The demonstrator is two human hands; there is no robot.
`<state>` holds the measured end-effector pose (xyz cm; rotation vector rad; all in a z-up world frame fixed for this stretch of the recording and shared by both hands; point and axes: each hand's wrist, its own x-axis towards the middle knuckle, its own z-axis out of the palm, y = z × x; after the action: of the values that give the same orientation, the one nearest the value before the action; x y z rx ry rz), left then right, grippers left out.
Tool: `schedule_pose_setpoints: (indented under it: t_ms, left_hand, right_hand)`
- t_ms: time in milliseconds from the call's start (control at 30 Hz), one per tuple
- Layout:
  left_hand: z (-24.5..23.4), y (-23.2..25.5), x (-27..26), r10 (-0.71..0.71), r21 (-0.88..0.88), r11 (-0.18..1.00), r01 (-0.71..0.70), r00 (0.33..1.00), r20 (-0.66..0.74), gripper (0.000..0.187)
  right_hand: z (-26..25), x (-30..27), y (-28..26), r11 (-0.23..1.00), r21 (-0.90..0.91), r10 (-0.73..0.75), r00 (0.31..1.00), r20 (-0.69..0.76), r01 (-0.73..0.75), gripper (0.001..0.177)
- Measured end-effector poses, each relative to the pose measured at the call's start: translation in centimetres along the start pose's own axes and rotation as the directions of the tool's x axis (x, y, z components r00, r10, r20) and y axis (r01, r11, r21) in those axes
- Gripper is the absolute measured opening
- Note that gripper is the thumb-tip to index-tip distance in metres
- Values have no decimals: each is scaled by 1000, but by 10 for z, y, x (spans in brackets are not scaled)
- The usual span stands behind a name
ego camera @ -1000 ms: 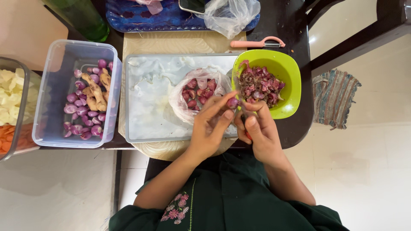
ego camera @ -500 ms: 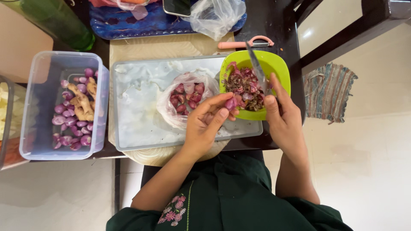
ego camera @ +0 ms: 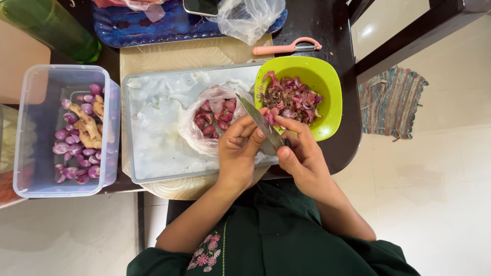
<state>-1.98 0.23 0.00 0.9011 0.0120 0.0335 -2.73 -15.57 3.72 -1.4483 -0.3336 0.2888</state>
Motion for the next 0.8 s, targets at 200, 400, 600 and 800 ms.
schedule_pose_setpoints:
  t_ms: [200, 400, 600, 800]
  left_hand:
    - [1, -8, -3, 68, -23, 997, -68, 998, -14, 36]
    - [2, -7, -8, 113, -35, 993, -113, 994, 3, 34]
    - [0, -6, -7, 19, -137, 990, -30, 996, -82, 40]
    - [5, -1, -9, 75, -185, 980, -77, 997, -17, 37]
  right_hand:
    - [2, -3, 11, 998, -32, -64, 996, -57, 63, 52]
    - [-5, 1, 15, 997, 74, -25, 998, -52, 28, 53]
    - [5, -5, 14, 984, 177, -3, 1000, 30, -3, 66]
    - [19, 1, 17, 811, -518, -346, 937, -50, 272, 53]
